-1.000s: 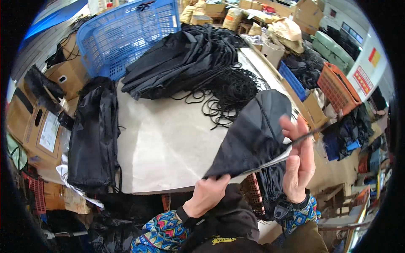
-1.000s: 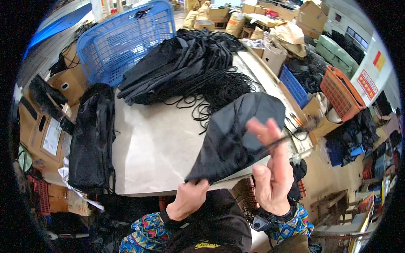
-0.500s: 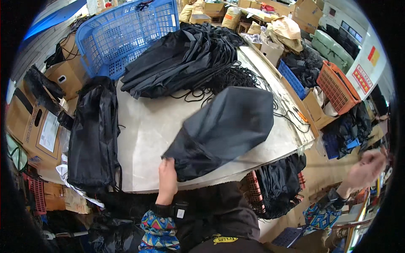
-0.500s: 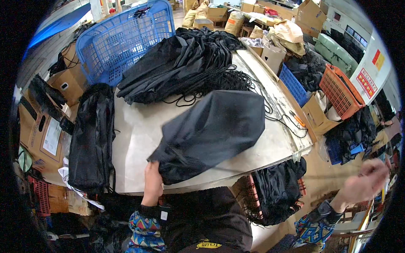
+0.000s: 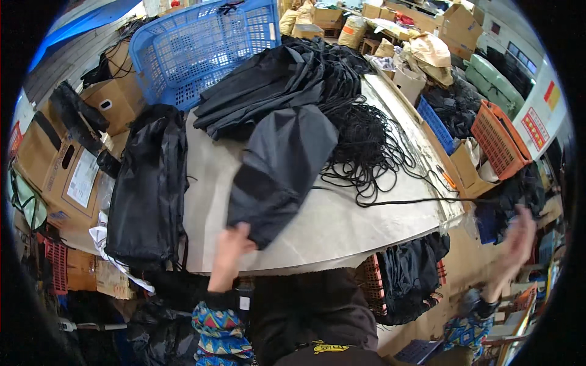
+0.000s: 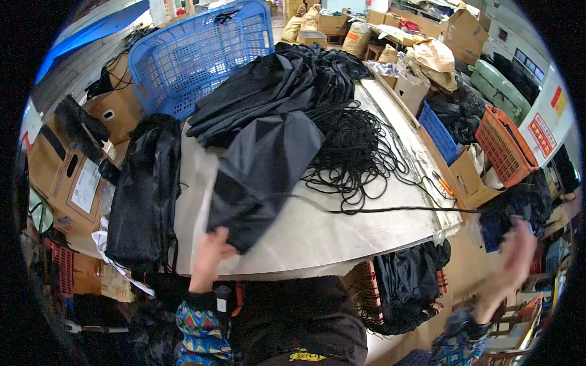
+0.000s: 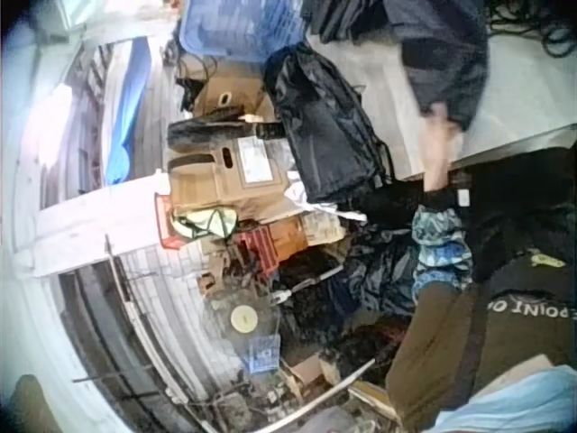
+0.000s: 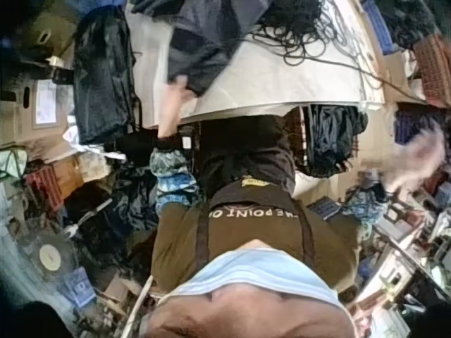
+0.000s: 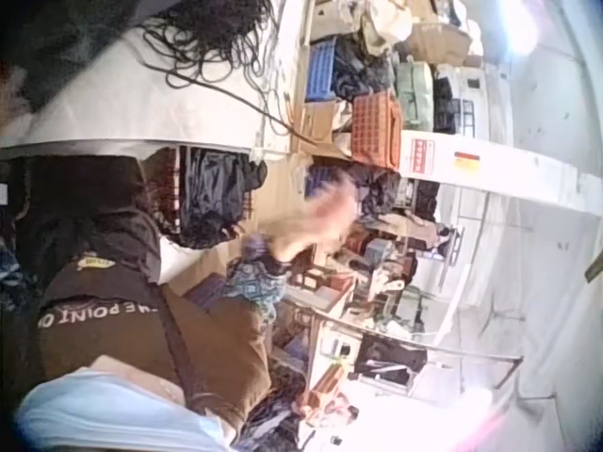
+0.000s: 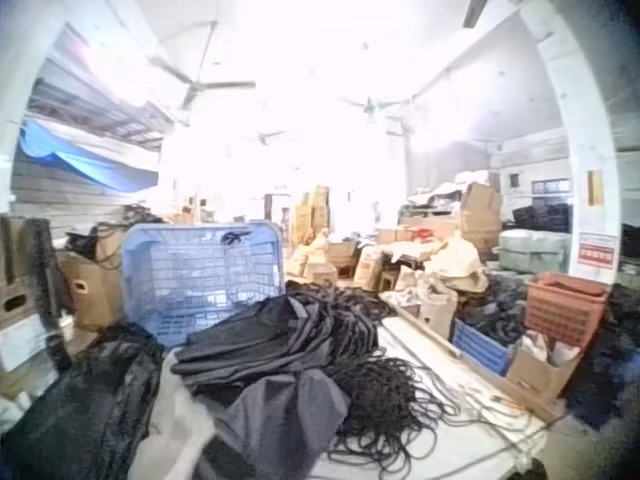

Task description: The person assembles black drawstring bags by threading black cords through the fabric channels using a metal hook tool. They repeatedly pick up a bag, insert the hook into the channel, catch the cord, and pull it through to attach the drawstring. The finished bags are placed on a pile on the table.

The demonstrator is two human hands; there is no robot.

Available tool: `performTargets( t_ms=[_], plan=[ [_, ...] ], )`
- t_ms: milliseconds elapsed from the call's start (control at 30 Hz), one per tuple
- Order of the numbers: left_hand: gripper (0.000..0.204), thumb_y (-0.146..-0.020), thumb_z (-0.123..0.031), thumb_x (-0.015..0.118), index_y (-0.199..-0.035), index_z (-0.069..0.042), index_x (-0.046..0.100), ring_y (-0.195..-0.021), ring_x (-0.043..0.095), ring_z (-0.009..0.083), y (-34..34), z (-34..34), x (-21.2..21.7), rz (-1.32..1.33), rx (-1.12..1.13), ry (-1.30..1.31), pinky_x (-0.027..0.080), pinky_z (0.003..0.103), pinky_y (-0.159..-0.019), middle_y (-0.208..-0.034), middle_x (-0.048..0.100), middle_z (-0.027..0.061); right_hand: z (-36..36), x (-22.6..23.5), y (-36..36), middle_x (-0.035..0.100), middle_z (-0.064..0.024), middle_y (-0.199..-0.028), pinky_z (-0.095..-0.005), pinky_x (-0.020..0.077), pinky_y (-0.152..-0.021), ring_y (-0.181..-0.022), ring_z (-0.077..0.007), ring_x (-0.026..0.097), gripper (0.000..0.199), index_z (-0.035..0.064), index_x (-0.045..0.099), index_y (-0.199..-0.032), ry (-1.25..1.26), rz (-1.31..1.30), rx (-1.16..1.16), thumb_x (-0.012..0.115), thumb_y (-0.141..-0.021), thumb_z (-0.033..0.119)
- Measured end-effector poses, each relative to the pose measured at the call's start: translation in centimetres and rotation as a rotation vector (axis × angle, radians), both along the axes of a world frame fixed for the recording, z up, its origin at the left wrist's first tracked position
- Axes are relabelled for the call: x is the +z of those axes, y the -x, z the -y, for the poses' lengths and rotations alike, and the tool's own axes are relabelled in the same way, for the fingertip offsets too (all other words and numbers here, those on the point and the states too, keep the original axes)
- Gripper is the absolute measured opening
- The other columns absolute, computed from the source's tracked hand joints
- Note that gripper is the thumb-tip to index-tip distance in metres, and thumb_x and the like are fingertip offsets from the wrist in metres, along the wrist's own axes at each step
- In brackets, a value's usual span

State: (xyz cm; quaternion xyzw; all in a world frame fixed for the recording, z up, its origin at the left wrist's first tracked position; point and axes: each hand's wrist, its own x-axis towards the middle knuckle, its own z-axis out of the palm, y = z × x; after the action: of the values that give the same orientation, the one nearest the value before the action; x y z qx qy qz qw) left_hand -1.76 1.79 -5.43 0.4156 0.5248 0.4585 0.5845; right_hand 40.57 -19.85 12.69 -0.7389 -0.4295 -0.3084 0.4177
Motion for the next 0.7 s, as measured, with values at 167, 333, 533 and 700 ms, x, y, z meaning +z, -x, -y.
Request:
performTargets(
  t_ms=[167, 333, 533, 700],
  plan=[
    [0.030, -0.079, -0.020, 0.073, -0.064, 0.001, 0.058, -0.051, 0.057, 0.0250, -4.3, 5.2, 8.0, -0.923, -0.036, -0.473, 0.045, 0.034, -0.052, -0.058, 0.054, 0.0166, -5.3, -5.0, 9.7, 0.057, -0.0167, -0.087, -0.0370, 0.0501, -0.064, -0.076, -0.0341, 0.060, 0.032, -0.0001, 0.057, -0.105, 0.447, 0.070, 0.666, 0.056, -0.074, -0.011],
    [0.022, -0.077, -0.003, 0.070, -0.094, 0.006, 0.058, -0.072, 0.062, 0.0280, -8.8, 8.1, 9.6, -0.450, 0.129, -1.037, 0.049, 0.032, -0.064, -0.083, 0.063, 0.0126, -7.2, -6.8, 13.3, 0.058, -0.0136, -0.088, -0.0347, 0.0497, -0.056, -0.068, -0.0295, 0.061, 0.031, 0.0001, 0.056, -0.103, 0.435, -0.025, 0.881, 0.061, -0.073, -0.007],
    [0.015, -0.086, -0.005, 0.062, -0.099, 0.003, 0.063, -0.063, 0.060, 0.0216, -11.0, 8.1, 7.6, -0.093, -0.564, -0.684, 0.047, 0.030, -0.057, -0.074, 0.060, 0.0123, -7.2, -6.3, 14.0, 0.058, -0.0131, -0.088, -0.0347, 0.0499, -0.056, -0.069, -0.0289, 0.061, 0.031, -0.0011, 0.056, -0.102, 0.402, 0.061, 0.821, 0.062, -0.072, -0.008],
    [0.011, -0.081, 0.001, 0.065, -0.093, 0.001, 0.066, -0.060, 0.059, 0.0181, -12.3, 9.7, 6.1, -0.198, -0.396, -0.967, 0.047, 0.029, -0.053, -0.067, 0.059, 0.0097, -8.0, -5.6, 13.1, 0.057, -0.0168, -0.086, -0.0362, 0.0478, -0.057, -0.069, -0.0345, 0.059, 0.021, -0.0020, 0.056, -0.100, 0.277, -0.112, 0.679, 0.056, -0.080, -0.009]
  ],
)
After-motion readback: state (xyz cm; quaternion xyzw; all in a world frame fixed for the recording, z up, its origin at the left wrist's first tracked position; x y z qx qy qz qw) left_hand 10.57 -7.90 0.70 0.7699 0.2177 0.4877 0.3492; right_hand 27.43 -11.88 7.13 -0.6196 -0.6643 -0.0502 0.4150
